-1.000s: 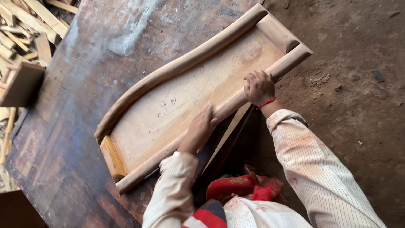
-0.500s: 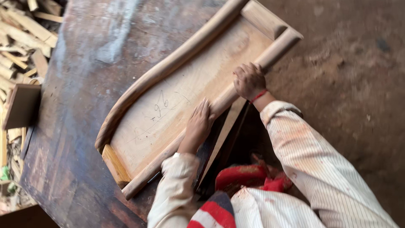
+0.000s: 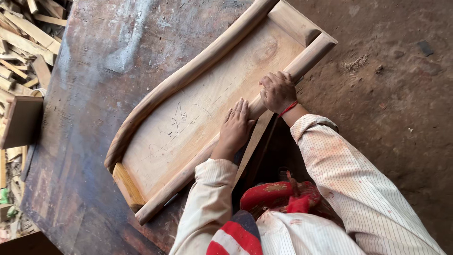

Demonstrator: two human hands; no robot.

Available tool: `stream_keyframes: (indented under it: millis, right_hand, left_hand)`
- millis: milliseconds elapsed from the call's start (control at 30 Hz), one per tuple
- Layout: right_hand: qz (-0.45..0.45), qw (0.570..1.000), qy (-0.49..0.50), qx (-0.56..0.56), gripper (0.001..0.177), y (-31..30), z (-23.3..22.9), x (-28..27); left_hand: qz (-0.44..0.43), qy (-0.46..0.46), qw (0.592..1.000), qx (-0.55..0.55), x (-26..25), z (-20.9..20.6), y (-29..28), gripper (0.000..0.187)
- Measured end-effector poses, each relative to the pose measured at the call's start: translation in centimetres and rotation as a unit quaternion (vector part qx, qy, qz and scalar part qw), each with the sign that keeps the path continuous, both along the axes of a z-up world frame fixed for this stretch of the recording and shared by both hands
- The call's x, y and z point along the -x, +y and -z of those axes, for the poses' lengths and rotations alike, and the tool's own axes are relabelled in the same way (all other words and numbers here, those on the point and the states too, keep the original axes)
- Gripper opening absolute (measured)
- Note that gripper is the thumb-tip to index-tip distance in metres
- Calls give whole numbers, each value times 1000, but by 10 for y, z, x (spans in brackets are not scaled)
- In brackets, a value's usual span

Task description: The person sands the edges and surface of a wooden tray using a sanding block. They repeatedly rub the block along the curved rim and flat areas, repositioning the tray on the workbench to access different sections.

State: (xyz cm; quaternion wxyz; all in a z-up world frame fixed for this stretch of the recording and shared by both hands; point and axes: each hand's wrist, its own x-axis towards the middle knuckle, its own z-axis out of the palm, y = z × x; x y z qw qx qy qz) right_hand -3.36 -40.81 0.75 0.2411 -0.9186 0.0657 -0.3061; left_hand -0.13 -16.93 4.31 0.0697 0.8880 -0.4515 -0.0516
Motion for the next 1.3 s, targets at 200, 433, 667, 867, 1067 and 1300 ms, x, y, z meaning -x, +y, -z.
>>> stream_keyframes:
  millis: [200,433,667,867,1067,1300]
  right_hand:
    - [2,1000,-10,23,11,-1,-4,-7]
    - [12,1000,12,18,14,-1,4,-5]
    - [2,1000,2,15,14,-1,-1,-10]
    - [11,1000,21,16,16,0,16,-12]
    - [1,999,11,42,14,-2,13,-10]
    - [-27,997,-69,-7,16,38,-27,14]
  left_hand:
    - [-39,31,998,28,1,-14,31,72]
    - [18,-7,998,53,-6,13,-30,68]
    - [-39,38,998,32,3,-24,67,68]
    - [-25,57,997,46,-6,-11,-38,64]
    - [-105,134,982,87,1,-10,50,62]
    - [-314,-93,897,298,79,-82,207,20]
